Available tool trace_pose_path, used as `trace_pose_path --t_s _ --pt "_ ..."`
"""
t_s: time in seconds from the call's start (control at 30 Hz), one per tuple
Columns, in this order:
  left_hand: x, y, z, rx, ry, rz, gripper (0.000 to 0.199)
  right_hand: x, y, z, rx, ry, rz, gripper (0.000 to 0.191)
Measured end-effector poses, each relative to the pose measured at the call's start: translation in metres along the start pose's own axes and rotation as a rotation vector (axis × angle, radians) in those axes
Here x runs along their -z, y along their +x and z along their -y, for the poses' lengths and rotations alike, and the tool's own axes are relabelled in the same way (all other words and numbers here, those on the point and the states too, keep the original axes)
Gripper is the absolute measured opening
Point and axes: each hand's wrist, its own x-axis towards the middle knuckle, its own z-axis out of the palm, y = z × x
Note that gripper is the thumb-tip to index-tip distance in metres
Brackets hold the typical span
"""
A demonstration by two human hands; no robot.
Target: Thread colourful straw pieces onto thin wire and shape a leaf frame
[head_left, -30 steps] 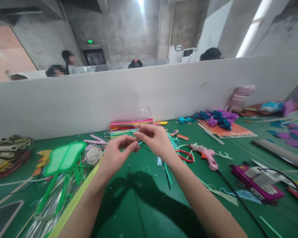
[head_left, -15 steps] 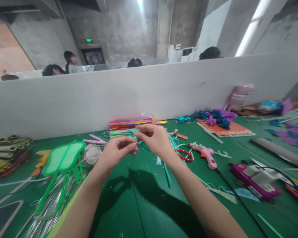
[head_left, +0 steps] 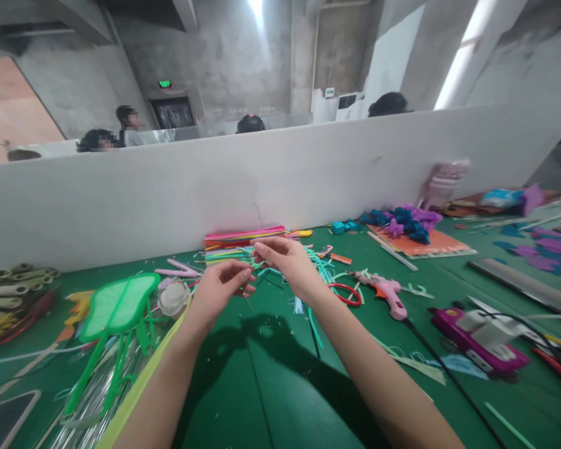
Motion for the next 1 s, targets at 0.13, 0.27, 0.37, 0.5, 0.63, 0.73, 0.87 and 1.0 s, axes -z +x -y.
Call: trace_pose_path --t_s 0.13,0.27,0.37,0.5,0.63,0.73,0.87,1.0 --pt "-0.004 -0.004 -0.001 -0.041 0.088 -0.029 0.033 0.002 0.002 -0.002 0.047 -0.048 -0.003 0.029" --pt "-0.004 -0.006 -0.003 -0.016 0.122 -0.003 0.033 0.003 0.002 -0.003 0.029 -0.049 -0.004 0.032" --pt "-0.004 -0.005 -0.003 0.037 0.086 0.021 0.035 0.003 0.003 -0.004 -0.003 -0.036 0.003 0.034" --pt "-0.004 -0.004 -0.003 0.097 0.044 0.048 0.040 0.001 0.002 -0.005 -0.042 -0.009 0.030 0.034" --pt "-0.005 -0.005 -0.004 0.102 0.044 0.033 0.040 0.001 0.001 -0.005 -0.086 0.010 0.063 0.034" --pt "-0.007 -0.007 -0.006 0.094 0.069 0.049 0.039 0.006 0.002 -0.006 -0.102 0.073 0.098 0.034" --pt "-0.010 -0.013 -0.010 0.058 0.116 0.124 0.033 0.011 0.004 -0.005 -0.137 0.207 0.113 0.034" --pt "-0.015 -0.020 -0.015 -0.021 0.136 0.148 0.029 0.010 0.001 0.002 -0.134 0.223 0.148 0.034"
